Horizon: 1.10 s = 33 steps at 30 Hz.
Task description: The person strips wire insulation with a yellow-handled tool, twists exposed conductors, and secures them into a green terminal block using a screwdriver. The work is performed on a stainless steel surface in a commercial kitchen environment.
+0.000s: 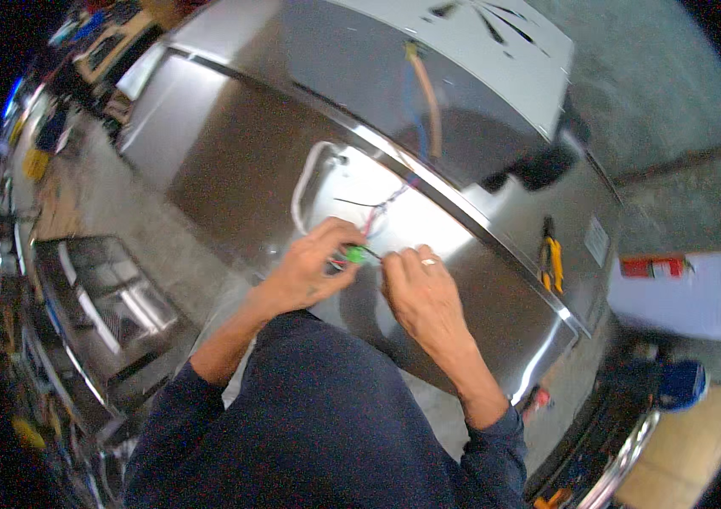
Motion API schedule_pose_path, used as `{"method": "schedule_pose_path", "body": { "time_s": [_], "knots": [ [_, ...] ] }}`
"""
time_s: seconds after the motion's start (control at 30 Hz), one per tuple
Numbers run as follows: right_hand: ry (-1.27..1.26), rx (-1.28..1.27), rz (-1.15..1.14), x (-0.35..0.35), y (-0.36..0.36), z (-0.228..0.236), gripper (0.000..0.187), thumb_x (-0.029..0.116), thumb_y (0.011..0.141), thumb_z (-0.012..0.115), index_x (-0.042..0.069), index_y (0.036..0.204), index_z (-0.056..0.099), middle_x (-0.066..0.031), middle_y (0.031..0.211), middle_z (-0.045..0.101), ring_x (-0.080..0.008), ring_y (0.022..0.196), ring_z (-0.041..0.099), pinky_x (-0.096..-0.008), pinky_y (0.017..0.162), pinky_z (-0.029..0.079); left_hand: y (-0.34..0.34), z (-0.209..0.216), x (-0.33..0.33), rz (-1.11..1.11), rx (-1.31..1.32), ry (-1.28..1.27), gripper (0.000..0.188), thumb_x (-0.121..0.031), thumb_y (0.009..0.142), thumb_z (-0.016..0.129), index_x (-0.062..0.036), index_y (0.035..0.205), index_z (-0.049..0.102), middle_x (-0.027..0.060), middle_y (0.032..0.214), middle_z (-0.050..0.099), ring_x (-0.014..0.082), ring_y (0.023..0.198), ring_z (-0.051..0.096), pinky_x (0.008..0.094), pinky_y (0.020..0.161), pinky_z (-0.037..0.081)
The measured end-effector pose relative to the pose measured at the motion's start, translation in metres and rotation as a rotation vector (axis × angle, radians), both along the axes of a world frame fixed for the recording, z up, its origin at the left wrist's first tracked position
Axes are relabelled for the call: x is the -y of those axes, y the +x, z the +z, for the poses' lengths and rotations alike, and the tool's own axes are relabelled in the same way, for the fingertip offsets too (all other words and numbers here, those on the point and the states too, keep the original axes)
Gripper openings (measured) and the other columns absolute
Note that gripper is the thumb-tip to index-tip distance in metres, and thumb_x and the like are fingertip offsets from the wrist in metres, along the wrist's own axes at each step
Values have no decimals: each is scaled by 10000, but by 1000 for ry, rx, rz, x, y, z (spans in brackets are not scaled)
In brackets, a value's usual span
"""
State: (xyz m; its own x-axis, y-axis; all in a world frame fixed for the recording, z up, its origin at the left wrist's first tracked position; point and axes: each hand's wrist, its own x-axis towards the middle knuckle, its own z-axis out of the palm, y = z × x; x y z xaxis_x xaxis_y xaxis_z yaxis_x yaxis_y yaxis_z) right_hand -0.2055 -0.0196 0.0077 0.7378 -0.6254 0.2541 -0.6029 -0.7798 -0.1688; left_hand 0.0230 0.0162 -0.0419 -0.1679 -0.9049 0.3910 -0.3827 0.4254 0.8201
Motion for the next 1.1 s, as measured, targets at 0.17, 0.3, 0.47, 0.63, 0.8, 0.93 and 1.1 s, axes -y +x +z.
{"method": "schedule_pose_path", "body": {
  "time_s": [0.17,0.3,0.47,0.63,0.8,0.93,1.1],
  "knots": [
    [38,28,-88,-4,9,-1,131,97,967,723,30,1021,624,-146,904,614,-332,833,623,-442,755,537,3,8,-2,-10,-44,46,403,51,852,792,-3,1232,666,163,1220,681,288,1052,723,368,885,618],
    [87,135,-110,-6,7,9,131,101,977,734,33,1016,630,-134,887,609,-311,816,621,-426,688,533,-1,7,-1,-10,-43,39,428,80,831,799,-1,1229,666,164,1217,680,283,1062,719,356,872,620],
    [40,57,-43,-2,2,-2,195,160,963,731,26,990,593,-141,859,603,-334,861,627,-446,757,564,0,9,3,-43,-14,24,388,63,872,775,12,1235,648,168,1224,650,298,1079,712,379,908,623],
    [68,48,-113,-3,5,-6,183,169,1000,720,31,994,601,-137,879,613,-335,826,631,-452,761,569,2,9,1,-76,11,49,369,60,894,755,17,1242,640,175,1229,635,316,1098,710,397,936,621],
    [144,49,-136,-3,7,16,181,188,1022,688,36,1002,592,-140,861,612,-335,814,635,-466,768,563,2,8,2,-76,-21,69,376,60,893,752,13,1248,638,176,1238,628,324,1125,704,408,946,616],
    [38,-11,16,0,-1,5,173,196,1033,670,43,1006,593,-153,871,633,-339,817,639,-469,760,557,4,7,0,-97,12,42,383,60,894,750,12,1257,637,174,1248,620,322,1143,697,406,929,624],
    [177,59,-104,-3,-3,-8,199,226,1073,638,46,996,599,-163,827,661,-367,822,672,-506,671,549,-3,7,-2,-87,9,22,379,65,906,744,23,1264,626,174,1272,599,320,1148,697,377,930,669]
  ]
}}
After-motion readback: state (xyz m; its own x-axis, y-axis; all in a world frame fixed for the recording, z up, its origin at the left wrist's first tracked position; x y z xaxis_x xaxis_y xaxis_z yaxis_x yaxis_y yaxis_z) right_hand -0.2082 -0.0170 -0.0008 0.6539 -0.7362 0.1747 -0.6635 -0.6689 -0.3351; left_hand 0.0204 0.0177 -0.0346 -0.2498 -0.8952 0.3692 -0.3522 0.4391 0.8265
